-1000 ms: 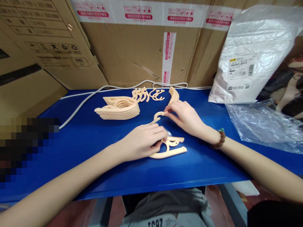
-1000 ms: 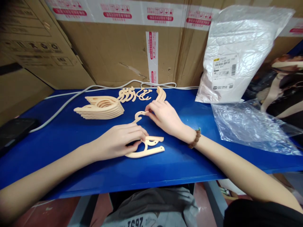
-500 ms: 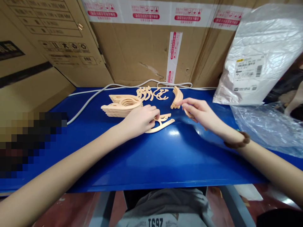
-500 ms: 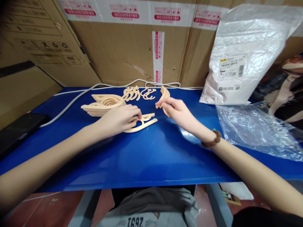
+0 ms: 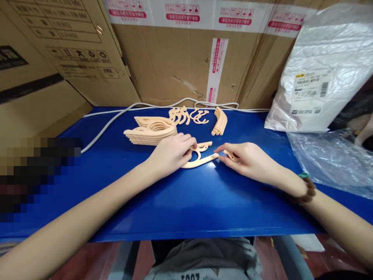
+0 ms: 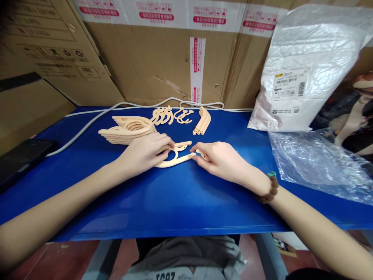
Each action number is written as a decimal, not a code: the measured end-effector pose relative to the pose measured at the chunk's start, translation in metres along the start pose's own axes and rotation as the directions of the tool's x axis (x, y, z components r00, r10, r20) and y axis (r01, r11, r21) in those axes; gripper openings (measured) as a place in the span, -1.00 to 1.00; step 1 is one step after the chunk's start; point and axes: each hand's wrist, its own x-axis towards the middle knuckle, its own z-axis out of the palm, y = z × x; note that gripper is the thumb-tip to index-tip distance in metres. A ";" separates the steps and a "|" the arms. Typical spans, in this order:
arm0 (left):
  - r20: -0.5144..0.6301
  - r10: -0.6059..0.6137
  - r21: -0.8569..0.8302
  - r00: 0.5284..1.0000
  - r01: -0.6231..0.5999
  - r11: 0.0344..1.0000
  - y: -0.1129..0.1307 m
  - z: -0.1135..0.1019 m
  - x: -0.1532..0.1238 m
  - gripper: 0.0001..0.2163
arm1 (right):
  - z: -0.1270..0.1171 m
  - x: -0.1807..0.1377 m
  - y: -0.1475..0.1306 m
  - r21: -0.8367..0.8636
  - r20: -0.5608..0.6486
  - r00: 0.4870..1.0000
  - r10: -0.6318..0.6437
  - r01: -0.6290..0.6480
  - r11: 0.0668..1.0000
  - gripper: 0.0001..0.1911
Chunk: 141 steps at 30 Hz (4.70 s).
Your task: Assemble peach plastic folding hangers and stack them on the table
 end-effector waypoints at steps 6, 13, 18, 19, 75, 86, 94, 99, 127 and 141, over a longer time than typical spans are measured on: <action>-0.004 0.000 0.050 1.000 0.000 0.999 0.003 0.003 -0.002 -0.87 | 0.003 -0.001 0.009 -0.059 0.153 0.988 0.012 -0.003 0.998 -0.65; -0.027 -0.023 0.038 0.999 0.024 0.999 0.006 0.003 -0.003 -0.84 | -0.011 -0.005 0.007 0.230 0.276 0.961 -0.033 -0.032 0.973 -0.60; -0.102 0.039 -0.095 0.994 -0.049 0.994 0.019 0.003 -0.005 -0.78 | -0.010 -0.004 0.014 0.052 0.079 0.989 0.126 -0.131 0.990 -0.58; -0.097 0.067 -0.127 0.993 -0.079 0.989 0.022 0.004 -0.006 -0.73 | -0.010 -0.003 0.016 0.061 0.066 0.990 0.121 -0.125 0.990 -0.59; 0.057 0.161 -0.338 0.985 -0.133 0.932 0.021 0.012 -0.006 -0.68 | 0.005 -0.003 0.004 0.113 0.133 0.991 0.007 -0.022 0.993 -0.57; 0.079 0.158 -0.311 0.984 -0.126 0.942 0.021 0.013 -0.006 -0.69 | 0.011 -0.008 0.006 -0.329 0.069 0.996 -0.049 0.069 0.942 -0.52; 0.049 0.164 -0.327 0.985 -0.140 0.935 0.020 0.014 -0.007 -0.70 | 0.014 -0.009 0.006 -0.454 0.067 0.992 -0.105 0.124 0.882 -0.55; 0.054 0.174 -0.319 0.983 -0.148 0.936 0.020 0.013 -0.006 -0.70 | 0.013 -0.009 0.004 -0.509 0.031 0.990 -0.134 0.131 0.850 -0.53; 0.046 0.200 -0.274 0.979 -0.180 0.945 0.018 0.016 -0.005 -0.72 | 0.024 -0.009 0.007 -0.422 -0.050 0.995 -0.091 0.062 0.904 -0.49; 0.024 0.202 -0.304 0.979 -0.185 0.935 0.016 0.016 -0.005 -0.72 | 0.027 -0.008 0.010 -0.566 -0.082 0.972 -0.220 0.136 0.813 -0.57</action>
